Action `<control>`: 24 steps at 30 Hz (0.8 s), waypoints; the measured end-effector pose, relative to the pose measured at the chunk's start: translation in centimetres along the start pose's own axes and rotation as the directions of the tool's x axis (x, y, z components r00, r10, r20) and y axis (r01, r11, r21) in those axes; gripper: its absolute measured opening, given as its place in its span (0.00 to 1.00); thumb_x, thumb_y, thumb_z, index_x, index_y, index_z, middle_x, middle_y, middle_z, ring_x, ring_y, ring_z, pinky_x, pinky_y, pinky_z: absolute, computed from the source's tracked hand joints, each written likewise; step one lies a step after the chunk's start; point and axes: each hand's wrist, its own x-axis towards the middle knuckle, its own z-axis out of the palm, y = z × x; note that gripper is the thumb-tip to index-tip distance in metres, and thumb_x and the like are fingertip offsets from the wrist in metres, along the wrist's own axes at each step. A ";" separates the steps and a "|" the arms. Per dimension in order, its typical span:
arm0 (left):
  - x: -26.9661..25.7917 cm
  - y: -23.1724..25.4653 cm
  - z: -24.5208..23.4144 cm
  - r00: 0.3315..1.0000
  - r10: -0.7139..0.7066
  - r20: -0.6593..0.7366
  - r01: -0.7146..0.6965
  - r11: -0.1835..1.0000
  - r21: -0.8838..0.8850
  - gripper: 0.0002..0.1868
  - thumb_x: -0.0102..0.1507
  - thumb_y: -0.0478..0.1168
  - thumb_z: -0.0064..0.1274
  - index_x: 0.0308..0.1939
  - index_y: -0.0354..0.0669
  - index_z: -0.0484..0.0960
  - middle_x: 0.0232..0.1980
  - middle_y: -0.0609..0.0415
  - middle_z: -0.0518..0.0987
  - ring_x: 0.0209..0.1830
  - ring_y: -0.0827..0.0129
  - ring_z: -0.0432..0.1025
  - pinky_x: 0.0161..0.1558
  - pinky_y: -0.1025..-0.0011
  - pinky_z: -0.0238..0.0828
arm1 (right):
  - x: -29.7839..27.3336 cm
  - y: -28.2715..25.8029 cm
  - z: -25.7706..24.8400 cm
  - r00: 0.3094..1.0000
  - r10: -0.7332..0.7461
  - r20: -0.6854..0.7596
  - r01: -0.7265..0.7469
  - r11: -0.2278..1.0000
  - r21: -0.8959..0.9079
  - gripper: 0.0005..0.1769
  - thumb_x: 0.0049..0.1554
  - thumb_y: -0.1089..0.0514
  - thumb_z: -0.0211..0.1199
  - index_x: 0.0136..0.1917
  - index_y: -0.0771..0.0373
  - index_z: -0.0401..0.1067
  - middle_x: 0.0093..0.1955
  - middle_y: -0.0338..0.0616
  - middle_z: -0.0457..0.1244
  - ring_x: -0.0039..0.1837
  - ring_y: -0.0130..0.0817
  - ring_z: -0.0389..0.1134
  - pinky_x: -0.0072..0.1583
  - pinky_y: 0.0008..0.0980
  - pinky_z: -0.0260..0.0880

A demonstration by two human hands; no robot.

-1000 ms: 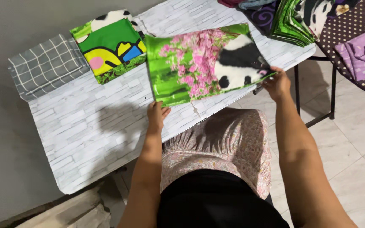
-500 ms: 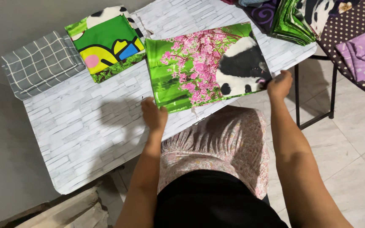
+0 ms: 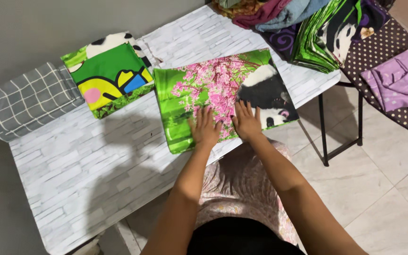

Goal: The person folds multiple patterned linens on a low table, smoothing and aligning edges before stacking them. They handle a green cartoon frog towel, a floral panda sheet, and a green panda sheet, placing each folded item into a growing stack.

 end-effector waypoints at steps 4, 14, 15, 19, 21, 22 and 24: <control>-1.0 -2.9 -1.3 0.985 -0.163 0.057 0.154 0.978 0.140 0.40 0.67 0.70 0.26 0.80 0.64 0.46 0.85 0.55 0.40 0.83 0.52 0.33 0.73 0.37 0.18 | -0.6 2.0 -2.4 0.990 0.132 0.058 -0.125 0.986 -0.112 0.41 0.62 0.30 0.44 0.82 0.46 0.45 0.86 0.39 0.40 0.85 0.47 0.35 0.78 0.61 0.28; -2.3 -3.5 -5.8 0.945 -0.297 0.136 0.263 0.939 0.222 0.40 0.67 0.70 0.27 0.81 0.68 0.45 0.85 0.54 0.39 0.83 0.43 0.34 0.74 0.36 0.23 | -1.2 7.3 -5.4 0.973 0.228 -0.022 -0.229 0.970 -0.077 0.42 0.56 0.27 0.49 0.80 0.39 0.54 0.84 0.37 0.45 0.84 0.46 0.39 0.78 0.62 0.27; -2.6 -3.2 -6.4 0.936 -0.309 0.167 0.270 0.937 0.222 0.40 0.66 0.70 0.27 0.81 0.69 0.45 0.85 0.55 0.39 0.83 0.44 0.34 0.74 0.36 0.24 | -1.5 7.7 -5.5 0.974 0.224 -0.036 -0.226 0.972 -0.066 0.40 0.57 0.28 0.49 0.79 0.39 0.55 0.84 0.37 0.46 0.84 0.46 0.40 0.78 0.62 0.28; -2.5 -2.7 -8.6 0.874 -0.356 0.332 0.306 0.932 0.194 0.37 0.70 0.66 0.24 0.81 0.64 0.48 0.85 0.57 0.43 0.85 0.51 0.35 0.75 0.32 0.28 | -0.5 8.9 -5.3 0.945 0.321 -0.065 -0.324 0.945 -0.046 0.31 0.64 0.33 0.47 0.76 0.43 0.60 0.84 0.36 0.52 0.86 0.44 0.45 0.79 0.66 0.31; -1.3 -2.5 -8.6 0.909 -0.305 0.284 0.231 0.936 0.264 0.36 0.74 0.65 0.23 0.82 0.54 0.49 0.84 0.50 0.46 0.85 0.49 0.35 0.76 0.34 0.25 | 1.0 8.9 -4.6 0.935 0.337 -0.109 -0.341 0.940 -0.021 0.29 0.67 0.37 0.46 0.77 0.46 0.60 0.83 0.37 0.53 0.86 0.44 0.46 0.80 0.69 0.33; -0.4 -2.2 -8.3 0.937 -0.243 0.249 0.182 0.953 0.244 0.36 0.73 0.64 0.22 0.82 0.54 0.47 0.84 0.52 0.43 0.85 0.52 0.33 0.75 0.34 0.22 | 2.1 8.5 -4.1 0.939 0.303 -0.161 -0.306 0.952 0.005 0.28 0.68 0.40 0.45 0.78 0.46 0.59 0.83 0.39 0.53 0.86 0.45 0.46 0.80 0.70 0.33; 1.9 -0.7 -7.0 0.978 -0.115 0.174 0.078 0.975 0.207 0.36 0.72 0.61 0.21 0.81 0.53 0.42 0.85 0.57 0.37 0.84 0.59 0.28 0.73 0.33 0.16 | 4.0 7.3 -3.2 0.949 0.185 -0.254 -0.187 0.982 0.016 0.29 0.68 0.44 0.45 0.81 0.48 0.56 0.83 0.43 0.51 0.85 0.49 0.44 0.78 0.71 0.32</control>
